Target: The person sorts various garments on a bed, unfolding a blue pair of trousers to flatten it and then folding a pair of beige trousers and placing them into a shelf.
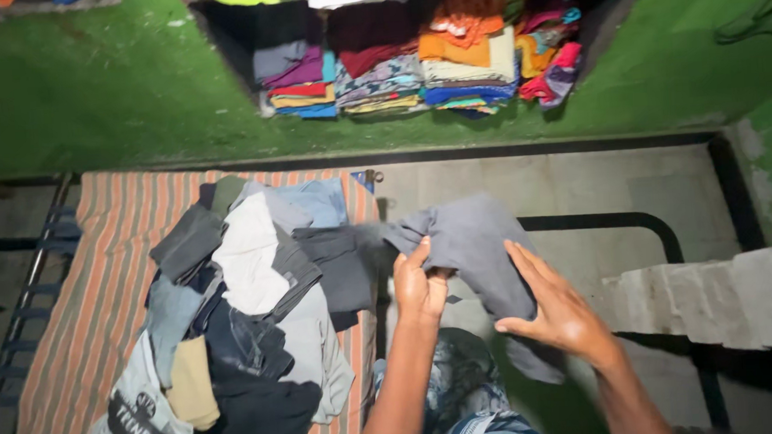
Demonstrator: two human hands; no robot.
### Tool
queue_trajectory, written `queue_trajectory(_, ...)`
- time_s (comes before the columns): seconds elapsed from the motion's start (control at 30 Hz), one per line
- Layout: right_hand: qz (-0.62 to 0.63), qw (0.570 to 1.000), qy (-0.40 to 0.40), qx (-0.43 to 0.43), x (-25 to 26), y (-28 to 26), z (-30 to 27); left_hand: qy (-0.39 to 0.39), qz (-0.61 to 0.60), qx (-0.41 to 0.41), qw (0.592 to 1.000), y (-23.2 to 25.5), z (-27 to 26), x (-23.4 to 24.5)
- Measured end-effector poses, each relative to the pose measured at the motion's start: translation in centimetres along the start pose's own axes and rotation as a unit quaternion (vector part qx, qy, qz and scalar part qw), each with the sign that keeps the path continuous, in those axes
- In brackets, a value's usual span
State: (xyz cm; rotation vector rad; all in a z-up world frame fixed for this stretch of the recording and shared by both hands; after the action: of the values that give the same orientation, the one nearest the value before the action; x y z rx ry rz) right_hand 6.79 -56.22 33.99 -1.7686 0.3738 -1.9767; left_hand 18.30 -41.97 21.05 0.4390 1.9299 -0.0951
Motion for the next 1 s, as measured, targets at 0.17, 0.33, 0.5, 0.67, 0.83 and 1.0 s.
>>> queue_trajectory(0.17,0.03,0.967,-0.049,-0.247,-5.0,5.2,-2.7,-0.063,0.0,0.011,0.998,-0.7,-0.5,-1.9)
queue_trajectory(0.33,-0.006,0.983,0.094,-0.156,-4.3,4.3,-1.9,-0.046,-0.039,0.037,0.997,1.6,-1.3,-3.6)
queue_trajectory(0.5,0.42,0.854,0.136,-0.276,-11.9,11.8,-2.2,0.005,-0.122,0.125,0.985,2.2,-2.1,-4.2)
queue_trajectory(0.67,0.834,0.48,0.035,-0.269,-21.0,9.1,-1.1,-0.002,-0.127,0.184,0.975,2.3,-1.9,-5.4)
queue_trajectory(0.83,0.744,0.541,0.184,-0.348,-17.4,10.6,-0.3,-0.04,-0.1,0.191,0.976,5.2,3.9,-2.4)
queue_trajectory(1.0,0.609,0.597,0.272,-0.445,-4.7,9.8,-2.1,-0.005,-0.139,0.142,0.98,9.7,9.9,4.1)
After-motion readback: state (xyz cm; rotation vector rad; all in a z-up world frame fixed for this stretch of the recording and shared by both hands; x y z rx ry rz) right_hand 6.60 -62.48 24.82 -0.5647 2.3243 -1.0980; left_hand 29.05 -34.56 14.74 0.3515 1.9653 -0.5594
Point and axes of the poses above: each hand's wrist, its own z-axis towards the middle knuckle, its own x-axis out of the back of the hand, y = z × x, the point moved 10 cm from there along z, towards the middle knuckle, and after that the axes turned 15 degrees about -z, right-handed, at the moved point
